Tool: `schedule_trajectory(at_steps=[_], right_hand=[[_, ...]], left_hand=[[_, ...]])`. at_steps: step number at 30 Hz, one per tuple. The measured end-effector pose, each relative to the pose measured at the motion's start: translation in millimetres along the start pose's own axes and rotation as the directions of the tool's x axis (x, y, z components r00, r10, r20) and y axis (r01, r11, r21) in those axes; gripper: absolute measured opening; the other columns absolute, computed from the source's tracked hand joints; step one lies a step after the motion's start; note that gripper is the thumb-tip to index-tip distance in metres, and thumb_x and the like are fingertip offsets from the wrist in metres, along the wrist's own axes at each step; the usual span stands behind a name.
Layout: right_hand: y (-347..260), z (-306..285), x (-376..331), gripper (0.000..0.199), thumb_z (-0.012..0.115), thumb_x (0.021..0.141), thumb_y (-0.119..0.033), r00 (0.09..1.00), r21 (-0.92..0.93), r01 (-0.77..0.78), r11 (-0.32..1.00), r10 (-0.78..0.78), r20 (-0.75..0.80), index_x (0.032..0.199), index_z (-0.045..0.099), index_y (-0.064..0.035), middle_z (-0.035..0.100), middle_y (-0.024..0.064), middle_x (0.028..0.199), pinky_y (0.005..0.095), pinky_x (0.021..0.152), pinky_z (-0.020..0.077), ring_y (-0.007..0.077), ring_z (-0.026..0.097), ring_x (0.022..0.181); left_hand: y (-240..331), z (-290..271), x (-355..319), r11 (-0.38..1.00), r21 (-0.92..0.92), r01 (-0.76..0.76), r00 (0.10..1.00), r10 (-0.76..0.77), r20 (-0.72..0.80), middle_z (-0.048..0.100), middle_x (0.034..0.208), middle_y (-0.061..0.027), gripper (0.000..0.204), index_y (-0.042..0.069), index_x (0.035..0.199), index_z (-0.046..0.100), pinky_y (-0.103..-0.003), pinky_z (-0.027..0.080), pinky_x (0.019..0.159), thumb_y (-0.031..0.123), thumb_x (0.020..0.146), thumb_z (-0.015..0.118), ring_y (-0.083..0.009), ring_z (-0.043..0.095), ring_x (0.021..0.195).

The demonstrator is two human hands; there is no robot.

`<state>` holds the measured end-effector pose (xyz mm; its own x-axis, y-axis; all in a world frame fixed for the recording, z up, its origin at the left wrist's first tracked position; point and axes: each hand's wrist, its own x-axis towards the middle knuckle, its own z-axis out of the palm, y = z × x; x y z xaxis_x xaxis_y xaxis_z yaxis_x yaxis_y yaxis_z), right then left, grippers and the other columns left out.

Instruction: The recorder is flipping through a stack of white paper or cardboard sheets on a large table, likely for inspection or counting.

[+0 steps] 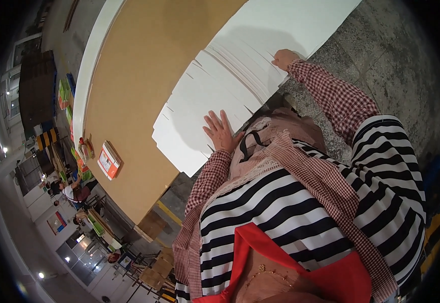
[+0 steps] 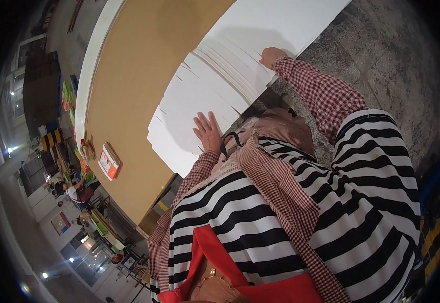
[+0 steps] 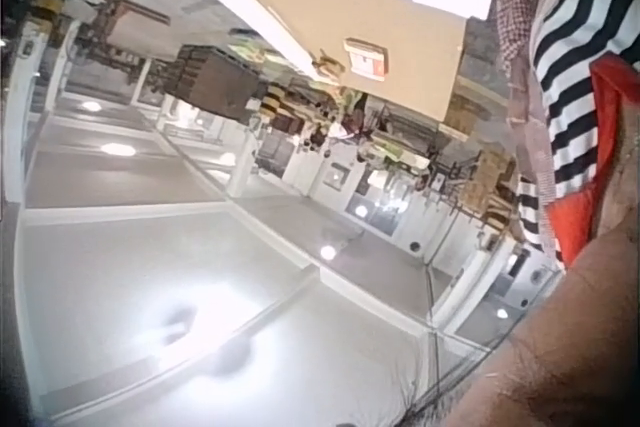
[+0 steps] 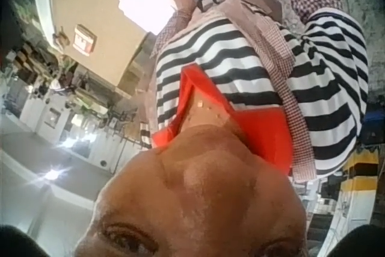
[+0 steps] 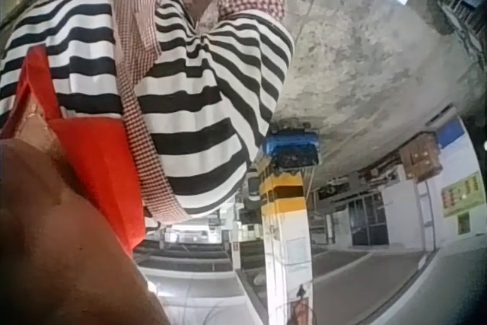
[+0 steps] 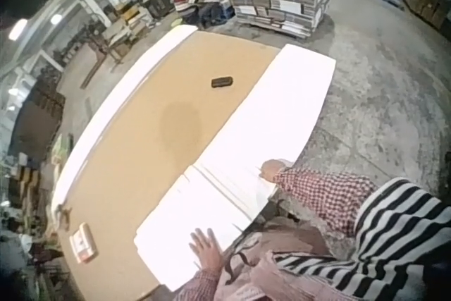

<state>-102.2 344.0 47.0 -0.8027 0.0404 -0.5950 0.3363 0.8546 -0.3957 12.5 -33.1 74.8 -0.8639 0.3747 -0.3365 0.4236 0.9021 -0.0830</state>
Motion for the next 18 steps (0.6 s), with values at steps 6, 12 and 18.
schedule_trajectory(at_steps=[6,12,18], right_hand=[[0.6,-4.0,-24.6,0.028,0.065,0.089,-0.033,0.988,0.115,-0.008,0.993,0.026,-0.151,0.090,0.070,-0.0054,0.070,0.0124,0.093,0.0424,0.079,0.0522,0.0289,0.066,0.090],[10.6,16.2,-49.8,0.014,0.071,0.081,-0.019,0.920,0.437,0.081,0.896,0.102,-0.378,0.085,0.068,-0.0063,0.068,0.0109,0.085,0.0382,0.076,0.0519,0.0262,0.066,0.082],[13.6,12.5,-41.3,0.032,0.077,0.074,-0.030,0.980,0.584,-0.081,0.807,0.170,-0.099,0.089,0.068,-0.0032,0.068,0.0138,0.091,0.0370,0.080,0.0517,0.0261,0.065,0.088]], left_hand=[[-2.8,7.4,2.3,1.000,-0.013,-0.003,1.000,0.003,-0.018,-0.009,0.156,-0.0309,0.130,0.007,0.154,0.001,-0.070,0.010,0.109,0.065,0.065,0.077,-0.0512,-0.008,0.143],[-3.5,10.5,2.6,0.999,0.048,-0.004,1.000,0.005,-0.024,-0.010,0.156,-0.0314,0.131,0.007,0.154,0.001,-0.070,0.009,0.109,0.066,0.065,0.077,-0.0513,-0.009,0.143],[-1.2,7.0,0.3,1.000,0.002,0.000,1.000,0.000,-0.027,-0.010,0.156,-0.0313,0.131,0.007,0.154,0.001,-0.070,0.009,0.109,0.066,0.065,0.077,-0.0510,-0.010,0.143]])
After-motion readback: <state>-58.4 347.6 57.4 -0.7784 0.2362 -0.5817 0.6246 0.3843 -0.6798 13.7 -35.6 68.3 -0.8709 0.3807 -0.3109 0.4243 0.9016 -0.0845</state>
